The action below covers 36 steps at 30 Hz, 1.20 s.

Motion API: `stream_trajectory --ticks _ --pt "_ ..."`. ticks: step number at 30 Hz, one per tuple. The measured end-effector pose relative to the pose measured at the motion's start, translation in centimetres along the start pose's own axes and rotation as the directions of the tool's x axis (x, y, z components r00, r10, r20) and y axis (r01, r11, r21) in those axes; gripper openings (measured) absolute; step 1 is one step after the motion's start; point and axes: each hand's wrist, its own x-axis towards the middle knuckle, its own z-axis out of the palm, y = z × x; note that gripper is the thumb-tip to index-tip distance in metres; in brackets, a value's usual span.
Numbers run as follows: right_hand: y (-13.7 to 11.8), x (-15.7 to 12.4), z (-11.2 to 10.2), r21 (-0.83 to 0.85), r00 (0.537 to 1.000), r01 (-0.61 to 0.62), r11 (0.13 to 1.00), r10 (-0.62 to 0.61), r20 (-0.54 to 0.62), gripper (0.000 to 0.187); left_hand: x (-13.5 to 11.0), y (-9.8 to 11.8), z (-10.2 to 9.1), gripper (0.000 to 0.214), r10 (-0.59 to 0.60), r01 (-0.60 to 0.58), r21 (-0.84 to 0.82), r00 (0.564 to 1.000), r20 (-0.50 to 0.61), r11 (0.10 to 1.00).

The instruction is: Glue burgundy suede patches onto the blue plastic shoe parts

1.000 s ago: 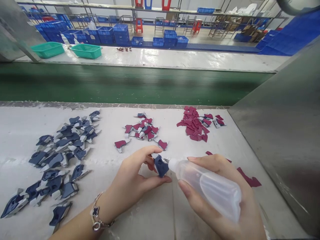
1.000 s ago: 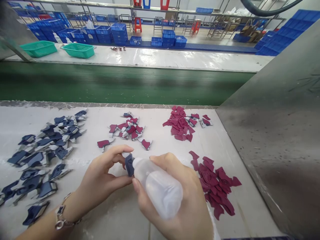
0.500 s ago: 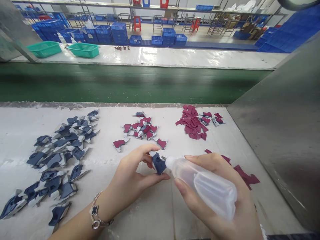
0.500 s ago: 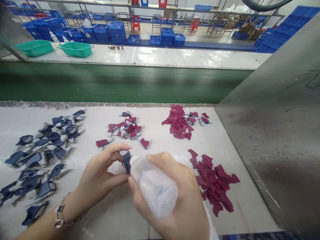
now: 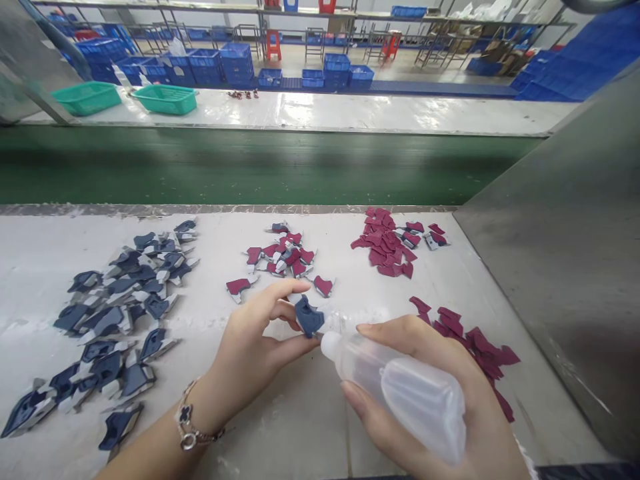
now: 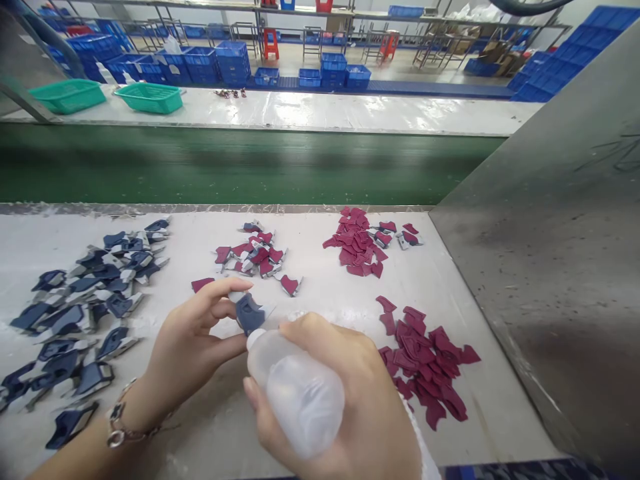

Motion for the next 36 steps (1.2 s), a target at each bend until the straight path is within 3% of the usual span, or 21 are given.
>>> stream_trajectory --ticks 4,14,22,28,36 --pt "-0.03 0.02 -0.03 0.017 1.0 0.003 1.0 -0.003 0.021 0.022 -0.06 -0.11 -0.14 0.049 -0.02 0.02 -0.008 1.0 -0.016 1.0" --pt "0.26 0.07 0.23 0.035 1.0 -0.031 0.999 0.031 -0.005 0.021 -0.1 0.17 0.08 0.054 0.106 -0.106 0.16 0.994 0.008 0.981" --pt "0.27 0.06 0.19 0.071 1.0 -0.013 0.997 0.012 0.017 0.021 0.09 0.09 -0.14 0.049 0.166 -0.137 0.292 0.983 -0.076 0.947" --pt "0.13 0.0 -0.01 -0.05 0.995 -0.068 0.996 0.064 -0.07 0.012 0.07 0.08 -0.18 0.04 0.203 -0.167 0.33 0.976 -0.077 0.929" --pt "-0.01 -0.19 0.2 0.023 1.0 -0.026 0.999 0.026 0.013 0.016 0.02 -0.11 -0.15 0.049 0.214 -0.178 0.342 0.974 -0.071 0.923"
